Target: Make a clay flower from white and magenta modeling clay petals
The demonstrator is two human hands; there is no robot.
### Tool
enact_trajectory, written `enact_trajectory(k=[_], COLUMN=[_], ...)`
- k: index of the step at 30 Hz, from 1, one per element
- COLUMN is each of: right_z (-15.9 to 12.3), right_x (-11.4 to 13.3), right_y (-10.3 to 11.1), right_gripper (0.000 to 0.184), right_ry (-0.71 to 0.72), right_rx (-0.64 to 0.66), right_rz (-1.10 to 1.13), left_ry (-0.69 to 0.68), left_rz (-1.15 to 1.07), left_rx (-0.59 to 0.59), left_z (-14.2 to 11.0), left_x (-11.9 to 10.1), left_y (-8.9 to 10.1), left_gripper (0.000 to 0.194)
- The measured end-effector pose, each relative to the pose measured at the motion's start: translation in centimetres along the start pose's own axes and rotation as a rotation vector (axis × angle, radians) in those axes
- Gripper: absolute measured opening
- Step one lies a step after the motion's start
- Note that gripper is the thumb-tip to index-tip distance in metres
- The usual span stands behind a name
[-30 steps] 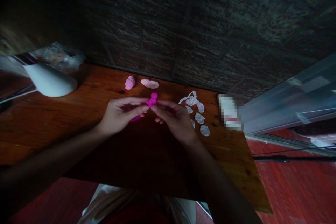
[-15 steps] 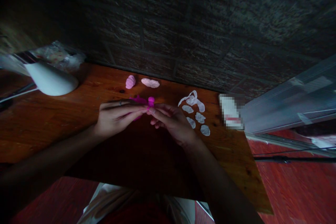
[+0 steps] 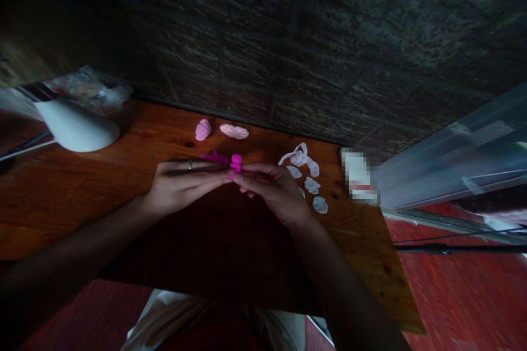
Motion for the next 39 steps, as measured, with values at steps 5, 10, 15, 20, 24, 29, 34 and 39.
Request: enact_trajectory(k=[5, 10, 15, 20, 24, 29, 34, 39], right_z=[0.1, 0.3, 0.3, 0.1, 0.2, 0.1, -1.2, -2.1], right_x=[0.0, -0.5, -0.4, -0.1, -0.1, 0.8, 3.3, 4.0], right_y=[0.0, 0.2, 0.2, -0.2, -0.2, 0.1, 0.0, -0.6], right_gripper=[0.023, 0.022, 0.023, 0.023, 0.022, 0.021, 0.032, 0.035], right_ry=[-0.002, -0.041, -0.014, 0.010, 0.020, 0.100, 0.355, 0.515], right_rx=[-0.012, -0.027, -0.026, -0.001, 0.011, -0.014, -0.101, -0.124], right_rz=[-0.003, 0.064, 0.052, -0.012, -0.020, -0.125, -0.343, -0.544], left_ry=[-0.007, 0.006, -0.019, -0.080, -0.058, 0.012, 0.201, 0.375], left_rz=[0.023, 0.044, 0.076, 0.101, 0.111, 0.053, -0.001, -0.172], left_rx=[0.017, 0.025, 0.021, 0.017, 0.046, 0.009, -0.027, -0.032], left_z=[-0.3, -0.3, 0.0, -0.3, -0.4, 0.1, -0.2, -0.9], left_x=[-0.2, 0.0, -0.2, -0.8, -0.4, 0.2, 1.6, 2.9], left_y=[0.0, 0.2, 0.0, -0.1, -0.3, -0.2, -0.2, -0.7], left_gripper=[0.033, 0.032, 0.033, 0.037, 0.033, 0.034, 0.040, 0.042])
Point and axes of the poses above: each hand's wrist, its own z-axis towards the middle knuckle, its own y-axis out of the back of the hand, x = y × z, the point moved 10 cm from there along z, towards the middle knuckle, and after that the axes turned 1 degree about x, right-handed, at the moved point
